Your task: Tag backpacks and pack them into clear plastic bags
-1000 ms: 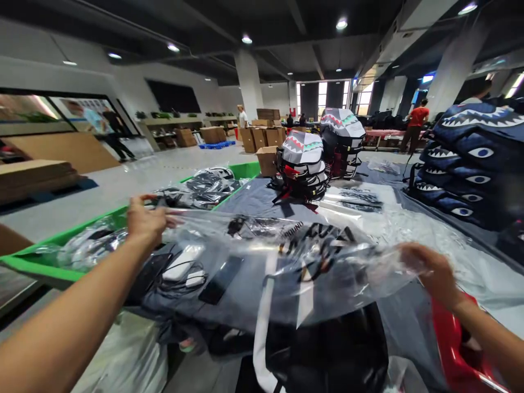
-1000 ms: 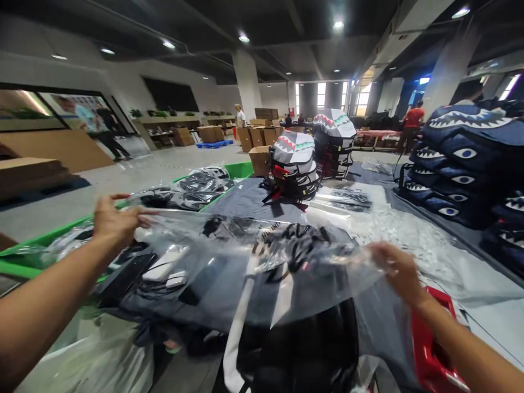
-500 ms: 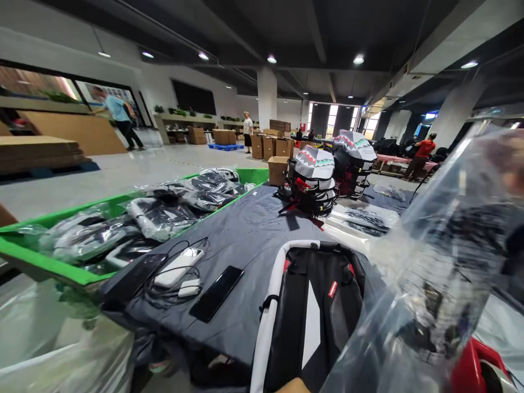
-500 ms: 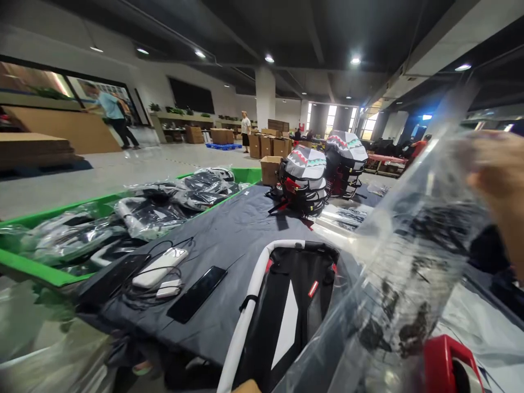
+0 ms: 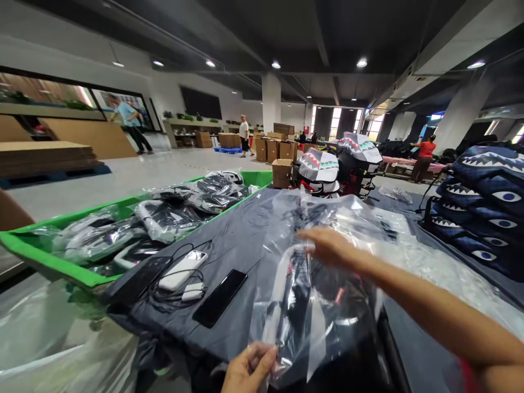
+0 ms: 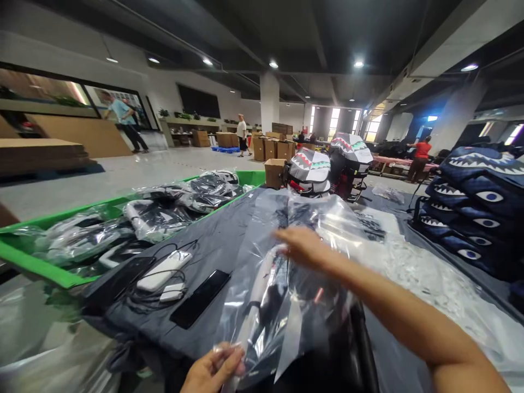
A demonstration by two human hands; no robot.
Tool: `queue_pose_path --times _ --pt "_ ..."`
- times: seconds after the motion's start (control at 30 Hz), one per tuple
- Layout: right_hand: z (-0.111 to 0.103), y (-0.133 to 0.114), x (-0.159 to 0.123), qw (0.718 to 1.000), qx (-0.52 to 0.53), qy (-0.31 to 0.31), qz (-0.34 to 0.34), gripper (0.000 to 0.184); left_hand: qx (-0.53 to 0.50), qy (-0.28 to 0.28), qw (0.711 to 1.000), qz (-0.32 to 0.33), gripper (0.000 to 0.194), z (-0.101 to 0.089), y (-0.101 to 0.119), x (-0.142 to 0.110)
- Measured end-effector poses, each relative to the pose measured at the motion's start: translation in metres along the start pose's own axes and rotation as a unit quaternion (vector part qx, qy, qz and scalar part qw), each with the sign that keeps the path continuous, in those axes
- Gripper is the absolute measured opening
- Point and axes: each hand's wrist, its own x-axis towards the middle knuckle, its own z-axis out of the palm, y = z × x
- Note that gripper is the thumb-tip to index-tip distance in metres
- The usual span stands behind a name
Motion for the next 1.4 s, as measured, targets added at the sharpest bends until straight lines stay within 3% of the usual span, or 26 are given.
queue_pose_path --times 0.03,0.1,0.17,0.2,0.3,0.43,0.6,0.67,0.77,0.9,0.97,1.1,1.17,1.27,1.4 --pt "0.016 -0.03 -0.017 0.996 0.052 -0.043 -0.05 0.043 -0.007 0.024 1.0 0.003 0.059 0.004 0.004 -0.001" --pt "0.043 -0.08 -0.048 0.982 0.138 -0.109 -0.065 0.063 -0.019 0.056 0.998 0.015 0.061 0.014 0.017 -0.003" --pt "0.062 -0.11 -0.07 0.968 0.221 -0.117 0.007 0.074 -0.048 0.061 0.997 0.016 0.061 0.025 0.029 -0.001" --pt "0.068 -0.118 -0.077 0.958 0.261 -0.102 0.063 0.068 -0.071 0.065 0.995 0.013 0.063 0.029 0.033 0.0" --pt "0.082 -0.123 -0.087 0.923 0.336 -0.046 0.182 0.041 -0.137 0.068 0.988 -0.008 0.067 0.038 0.036 0.004" --pt "0.095 -0.126 -0.089 0.938 0.306 -0.046 0.153 0.042 -0.184 0.071 0.98 -0.02 0.067 0.038 0.031 0.004" --pt "0.113 -0.112 -0.086 0.938 0.289 -0.087 0.171 0.007 -0.186 0.146 0.972 0.008 0.07 0.026 0.035 0.007" --pt "0.11 -0.091 -0.084 0.959 0.213 -0.098 0.157 0.01 -0.198 0.188 0.962 0.027 0.069 0.019 0.038 0.01" --pt "0.092 -0.049 -0.086 0.987 -0.015 -0.107 0.117 0.014 -0.224 0.234 0.945 0.044 0.072 0.007 0.04 0.013" --pt "0.058 0.001 -0.107 0.967 -0.229 -0.059 0.093 0.018 -0.209 0.222 0.952 0.036 0.071 0.005 0.034 0.01" --pt "0.04 0.013 -0.123 0.96 -0.266 0.026 0.085 0.019 -0.213 0.179 0.96 0.017 0.07 0.014 0.026 0.007" --pt "0.001 0.008 -0.159 0.913 -0.264 0.289 0.119 0.013 -0.236 0.104 0.966 -0.014 0.071 0.036 0.01 0.005" --pt "-0.014 -0.002 -0.182 0.902 -0.235 0.34 0.124 0.013 -0.234 0.08 0.969 -0.019 0.071 0.04 0.005 0.006" --pt "-0.019 -0.019 -0.221 0.928 -0.219 0.295 0.064 0.016 -0.257 0.05 0.964 -0.038 0.069 0.033 0.002 0.008" --pt "0.005 -0.041 -0.269 0.959 -0.221 0.174 0.025 0.021 -0.28 -0.016 0.958 -0.057 0.059 0.015 -0.001 -0.003"
